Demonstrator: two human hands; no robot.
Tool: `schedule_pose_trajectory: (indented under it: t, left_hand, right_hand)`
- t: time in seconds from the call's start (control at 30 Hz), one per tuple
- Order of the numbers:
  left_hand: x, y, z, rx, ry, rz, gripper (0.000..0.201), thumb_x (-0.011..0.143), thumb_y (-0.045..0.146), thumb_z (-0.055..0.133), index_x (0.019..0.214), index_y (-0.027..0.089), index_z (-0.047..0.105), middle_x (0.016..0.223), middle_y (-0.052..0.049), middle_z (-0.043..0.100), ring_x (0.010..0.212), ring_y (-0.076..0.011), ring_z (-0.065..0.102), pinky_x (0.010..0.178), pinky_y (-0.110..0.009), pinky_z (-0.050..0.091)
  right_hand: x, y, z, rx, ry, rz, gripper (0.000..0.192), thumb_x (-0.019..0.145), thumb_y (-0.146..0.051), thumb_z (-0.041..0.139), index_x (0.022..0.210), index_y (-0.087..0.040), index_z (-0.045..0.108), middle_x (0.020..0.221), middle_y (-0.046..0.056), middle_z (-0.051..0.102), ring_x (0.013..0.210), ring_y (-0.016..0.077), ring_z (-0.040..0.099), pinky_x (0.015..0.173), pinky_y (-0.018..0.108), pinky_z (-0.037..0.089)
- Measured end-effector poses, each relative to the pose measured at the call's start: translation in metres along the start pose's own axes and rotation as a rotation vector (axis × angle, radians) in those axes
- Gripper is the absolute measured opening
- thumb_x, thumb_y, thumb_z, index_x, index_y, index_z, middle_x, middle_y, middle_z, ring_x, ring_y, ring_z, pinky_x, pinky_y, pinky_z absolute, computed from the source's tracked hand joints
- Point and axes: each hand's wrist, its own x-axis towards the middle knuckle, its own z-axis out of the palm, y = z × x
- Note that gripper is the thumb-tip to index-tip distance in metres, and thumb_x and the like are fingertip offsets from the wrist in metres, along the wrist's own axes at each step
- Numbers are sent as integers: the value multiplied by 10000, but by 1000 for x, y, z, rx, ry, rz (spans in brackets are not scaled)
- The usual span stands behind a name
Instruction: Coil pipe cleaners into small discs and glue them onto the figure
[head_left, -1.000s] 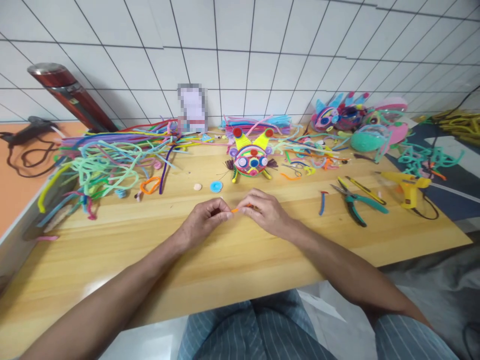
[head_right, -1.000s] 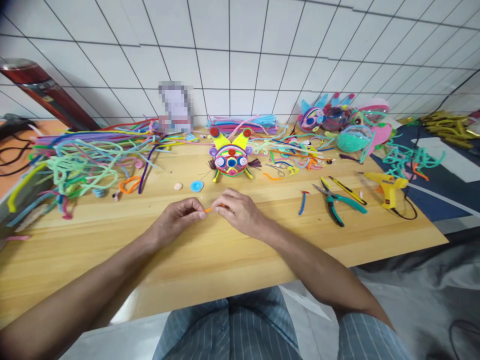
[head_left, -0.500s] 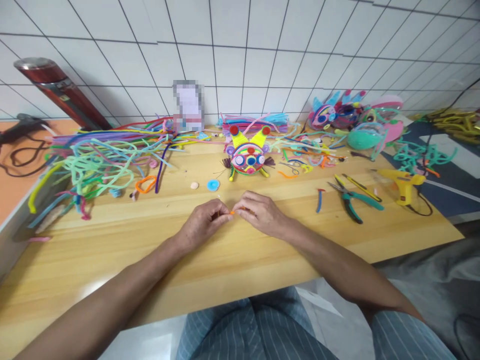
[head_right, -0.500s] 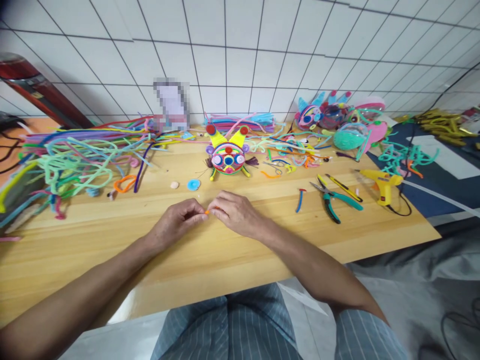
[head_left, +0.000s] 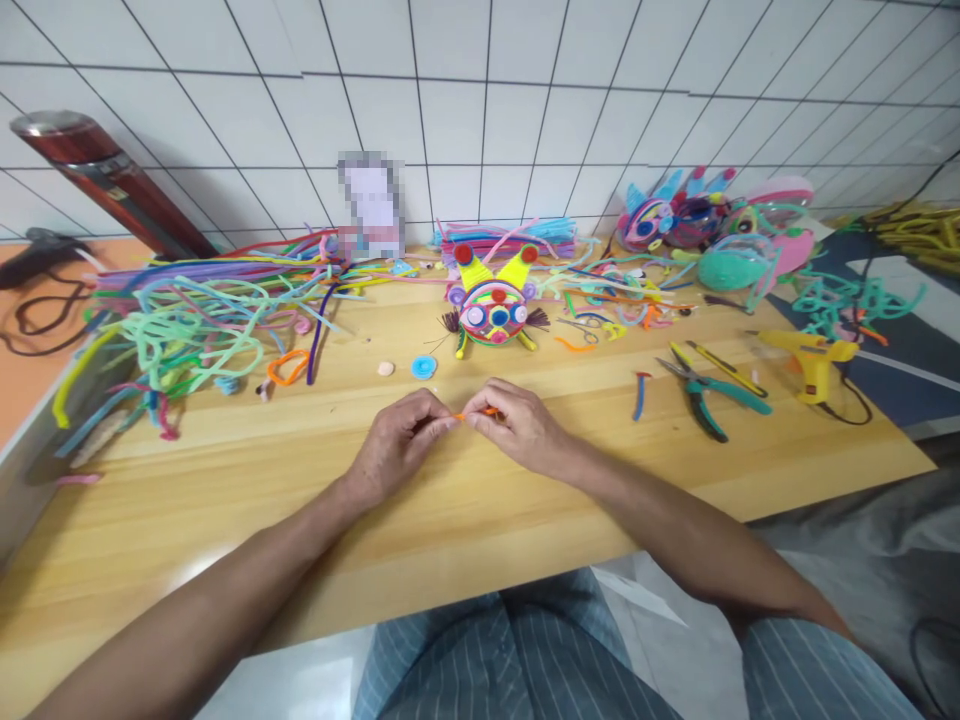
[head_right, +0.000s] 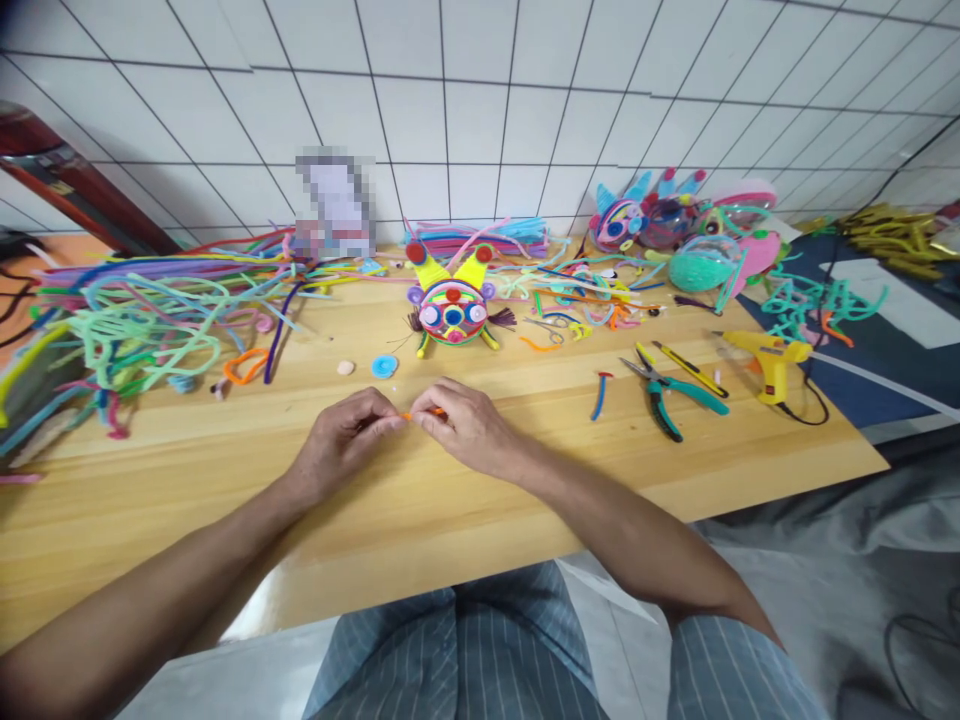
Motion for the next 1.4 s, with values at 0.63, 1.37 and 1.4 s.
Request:
schedule_pose_trajectory:
  t: [0.63, 1.37, 1.4]
  left_hand:
    - [-1, -3, 4, 7, -107, -115, 177, 953, 324, 657, 899, 158, 693, 751, 6, 598, 627, -101, 484, 599, -227, 392]
    - [-6, 6, 7, -379, 66, -292, 242, 936, 394, 697, 862, 171, 636, 713, 26, 502, 634, -102, 407, 591, -232, 335]
    - [-6, 7, 8, -411, 81, -307, 262, 928, 414, 710, 863, 171, 638, 720, 25, 506, 642, -102, 412, 598, -231, 340]
  right_hand:
    - [-2, 0, -3, -153, 15, -103, 70, 984, -170, 631, 935, -196, 675, 890, 30, 655, 797, 152, 623, 729, 277, 481]
    - [0, -18, 4, 38, 118, 70, 112, 938, -145, 661, 872, -192, 739, 748, -11, 640, 696, 123, 600, 653, 256, 446]
    - [0, -20, 5, 51, 127, 86, 109, 933, -147, 662, 865, -193, 735, 736, -15, 632, 681, 120, 588, 640, 255, 439]
